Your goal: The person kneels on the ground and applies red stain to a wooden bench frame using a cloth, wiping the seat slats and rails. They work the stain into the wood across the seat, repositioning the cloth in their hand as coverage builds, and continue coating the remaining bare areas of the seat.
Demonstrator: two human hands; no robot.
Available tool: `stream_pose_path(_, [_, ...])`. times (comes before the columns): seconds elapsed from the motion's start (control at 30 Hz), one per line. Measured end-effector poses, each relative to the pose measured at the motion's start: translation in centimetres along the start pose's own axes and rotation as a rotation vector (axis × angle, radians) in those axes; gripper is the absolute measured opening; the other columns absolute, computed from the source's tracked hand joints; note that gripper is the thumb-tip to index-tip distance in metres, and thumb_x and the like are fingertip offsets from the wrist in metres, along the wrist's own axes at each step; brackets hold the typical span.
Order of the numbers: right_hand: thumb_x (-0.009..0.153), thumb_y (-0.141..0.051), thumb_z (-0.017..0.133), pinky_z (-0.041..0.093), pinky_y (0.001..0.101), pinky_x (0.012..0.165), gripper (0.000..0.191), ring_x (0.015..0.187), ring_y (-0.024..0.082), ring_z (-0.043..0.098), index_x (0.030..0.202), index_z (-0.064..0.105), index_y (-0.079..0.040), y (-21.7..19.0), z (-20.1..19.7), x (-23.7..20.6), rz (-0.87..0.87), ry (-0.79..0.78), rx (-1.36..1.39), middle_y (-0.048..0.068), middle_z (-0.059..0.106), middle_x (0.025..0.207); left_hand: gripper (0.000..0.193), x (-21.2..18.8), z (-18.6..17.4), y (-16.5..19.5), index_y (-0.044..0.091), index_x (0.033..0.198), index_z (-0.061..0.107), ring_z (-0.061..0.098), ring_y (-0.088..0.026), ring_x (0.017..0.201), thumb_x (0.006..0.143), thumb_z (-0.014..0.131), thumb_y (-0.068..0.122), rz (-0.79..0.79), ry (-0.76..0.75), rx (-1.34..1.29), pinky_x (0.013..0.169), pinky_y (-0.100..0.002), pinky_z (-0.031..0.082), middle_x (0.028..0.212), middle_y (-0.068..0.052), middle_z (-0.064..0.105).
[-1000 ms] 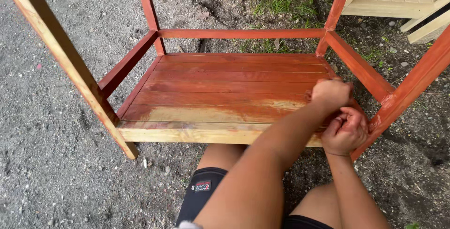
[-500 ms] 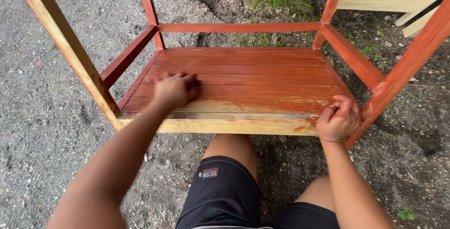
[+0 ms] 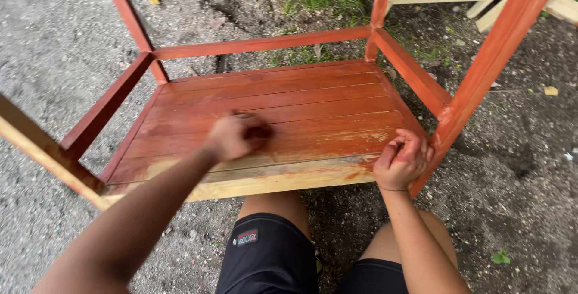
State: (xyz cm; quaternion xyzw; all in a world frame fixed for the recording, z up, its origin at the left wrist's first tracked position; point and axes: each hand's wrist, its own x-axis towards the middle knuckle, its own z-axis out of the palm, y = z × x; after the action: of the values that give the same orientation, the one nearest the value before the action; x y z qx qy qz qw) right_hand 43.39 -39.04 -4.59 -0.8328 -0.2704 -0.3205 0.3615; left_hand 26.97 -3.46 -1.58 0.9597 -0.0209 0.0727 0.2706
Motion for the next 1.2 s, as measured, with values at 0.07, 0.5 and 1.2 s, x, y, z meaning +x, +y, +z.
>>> stream_pose_path(0.07, [0.093,-0.015,0.056,0.036,0.0498,0.113,0.025,0.096,0.029,0.061,0.116,0.059,-0.005,0.1,0.0,0.0,0.01,0.004,0.013,0.003,0.063,0.085,0.044,5.7,4.3,2.9,0.019,0.123,0.061,0.073,-0.021,0.099,0.081,0.069,0.029,0.009,-0.105,-0.147,0.101,-0.043,0.048,0.105,0.0,0.078])
stream_pose_path(0.5, [0.087,-0.008,0.057,0.037,0.0502,0.11,0.03,0.095,0.03,0.06,0.116,0.059,-0.005,0.6,0.1,-0.9,0.015,-0.016,-0.007,0.005,0.062,0.084,0.035,22.0,14.4,14.2,0.021,0.11,0.073,0.071,-0.033,0.095,0.087,0.06,0.044,0.105,-0.198,0.065,0.081,-0.051,0.056,0.1,-0.011,0.075])
stream_pose_path(1.2, [0.088,-0.007,0.058,0.033,0.0545,0.122,0.03,0.088,0.028,0.056,0.118,0.054,-0.001,1.0,0.6,-0.6,0.05,0.126,0.104,0.009,0.055,0.092,0.042,22.8,14.2,14.3,0.011,0.118,0.062,0.071,-0.04,0.083,0.085,0.063,0.038,0.248,-0.204,0.087,0.07,-0.056,0.056,0.089,-0.018,0.074])
